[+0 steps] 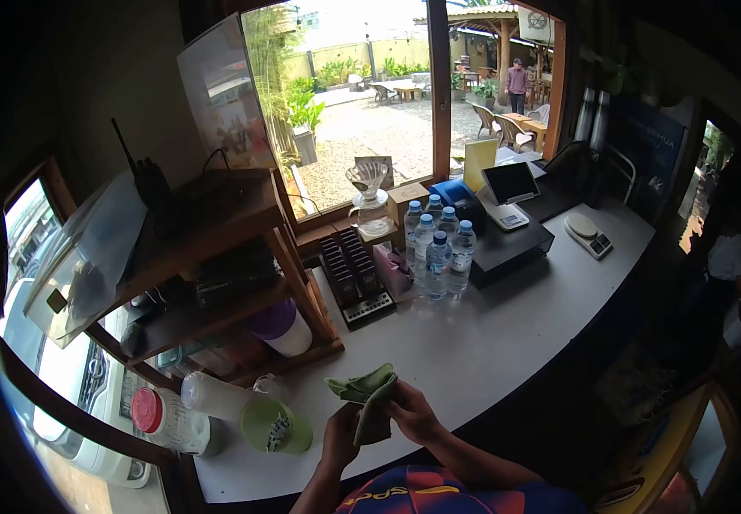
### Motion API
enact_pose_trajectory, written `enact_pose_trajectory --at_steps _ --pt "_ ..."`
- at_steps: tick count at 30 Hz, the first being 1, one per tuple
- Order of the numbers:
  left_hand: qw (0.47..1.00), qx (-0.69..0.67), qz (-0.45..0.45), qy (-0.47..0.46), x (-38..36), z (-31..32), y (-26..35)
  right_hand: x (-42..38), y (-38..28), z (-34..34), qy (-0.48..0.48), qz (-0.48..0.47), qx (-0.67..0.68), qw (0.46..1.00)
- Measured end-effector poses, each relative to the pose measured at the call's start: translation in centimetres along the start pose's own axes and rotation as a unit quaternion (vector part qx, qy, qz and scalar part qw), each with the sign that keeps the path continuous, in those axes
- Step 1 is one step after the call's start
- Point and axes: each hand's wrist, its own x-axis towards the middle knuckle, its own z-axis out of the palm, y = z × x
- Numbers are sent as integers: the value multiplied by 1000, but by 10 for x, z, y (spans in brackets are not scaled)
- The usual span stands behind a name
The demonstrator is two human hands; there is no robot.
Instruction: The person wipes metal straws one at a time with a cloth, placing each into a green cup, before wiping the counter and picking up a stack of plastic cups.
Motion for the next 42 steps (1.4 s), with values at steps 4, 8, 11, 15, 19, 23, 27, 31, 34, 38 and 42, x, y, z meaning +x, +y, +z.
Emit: enact_pose_trajectory --at_steps 4,8,11,15,19,23,27,31,34,38,42 --pt "992 -31 -121 -32 0 18 -8 1 1 -28 44 -16 -2 999" --pt "996 14 33 85 8 38 -30 -2 -10 -28 -52 40 -106 992" --pt "993 -22 -116 -16 4 31 -1 10 -23 -48 9 5 -23 1000" --pt "997 -31 -65 36 3 43 -2 14 -24 -45 -10 39 -60 997" --pt "992 -45 -24 111 9 55 -32 11 -3 -48 -107 90 -18 990" --pt "994 -29 -75 77 -3 47 -12 22 -4 -49 -51 65 7 997" --pt "981 -53 -68 174 -6 49 -16 17 16 -30 -132 130 -2 983" --pt "988 -25 -23 153 -14 45 -36 21 14 -28 -94 115 -8 989" --pt "986 -56 -124 94 -16 45 -59 34 -4 -22 -54 80 -21 995" --pt "986 -59 -81 134 -20 41 -57 34 25 -26 -108 133 -41 984" --pt "979 -88 -50 179 -20 38 -64 18 53 -18 -135 168 -40 976"
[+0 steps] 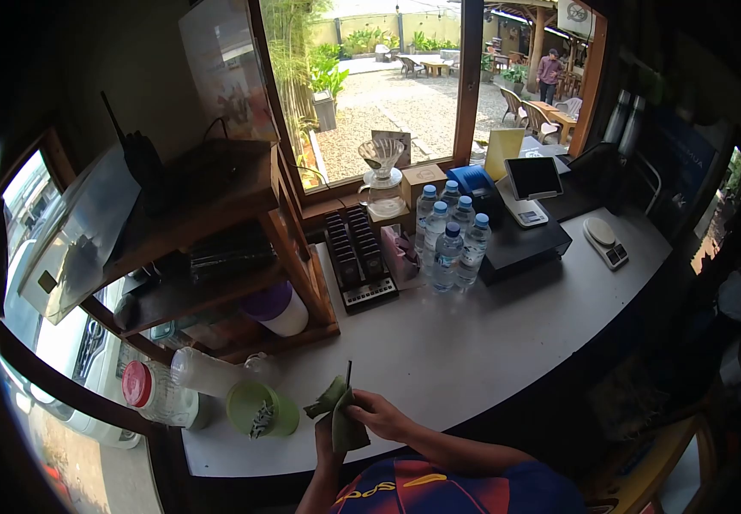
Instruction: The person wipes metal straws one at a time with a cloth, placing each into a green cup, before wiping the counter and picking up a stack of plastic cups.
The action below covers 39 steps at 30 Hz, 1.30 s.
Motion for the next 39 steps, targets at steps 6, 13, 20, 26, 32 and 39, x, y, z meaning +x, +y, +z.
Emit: enact_pose_trajectory --at_steps 6,13,20,26,32,39 --pt "982 18 -137 -126 11 -19 0 8 -35 -1 112 -75 56 989" --pt "989 29 83 -118 28 -18 -9 6 -13 11 96 -28 -87 991" --pt "980 64 183 39 37 -21 33 15 -11 -4 153 -181 -327 915" --pt "941 179 247 -144 66 -17 41 8 31 -22 92 -150 -348 921" --pt "941 180 261 -116 75 -24 79 1 53 -35 135 -137 -487 852" --pt "918 99 381 50 50 -73 160 14 51 -37 127 -149 -533 824"
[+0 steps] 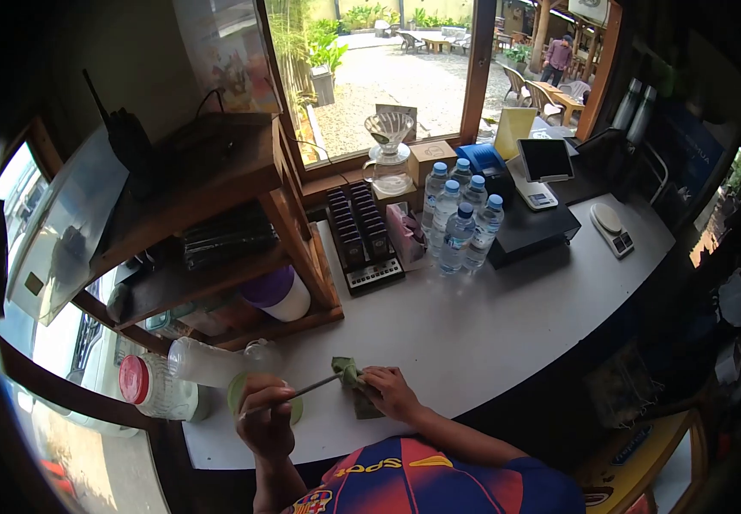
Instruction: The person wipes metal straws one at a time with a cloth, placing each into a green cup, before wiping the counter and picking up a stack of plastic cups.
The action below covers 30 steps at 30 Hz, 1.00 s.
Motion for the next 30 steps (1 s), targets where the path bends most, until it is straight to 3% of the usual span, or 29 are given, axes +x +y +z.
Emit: enact_pose_trajectory --at_steps 4,9,12,14,17,23,30 --pt "987 24 77 139 9 -49 10 5 -4 -3 -18 5 10 1000" --pt "956 212 -55 197 -14 -94 -10 7 -5 0 -1 -1 2 1000" --pt "958 217 -148 117 -37 -101 -27 7 -5 0 2 -1 2 1000" --pt "952 179 -222 109 -56 -97 -40 7 -6 0 0 0 1 1000" --pt "949 175 -261 5 -59 -90 -36 8 -5 1 -3 -1 -8 1000" --pt "962 54 -254 -86 -71 -106 -47 8 -5 3 -6 -4 -18 1000" --pt "906 132 -295 -271 -55 -91 -22 8 -5 5 -5 7 -24 1000"
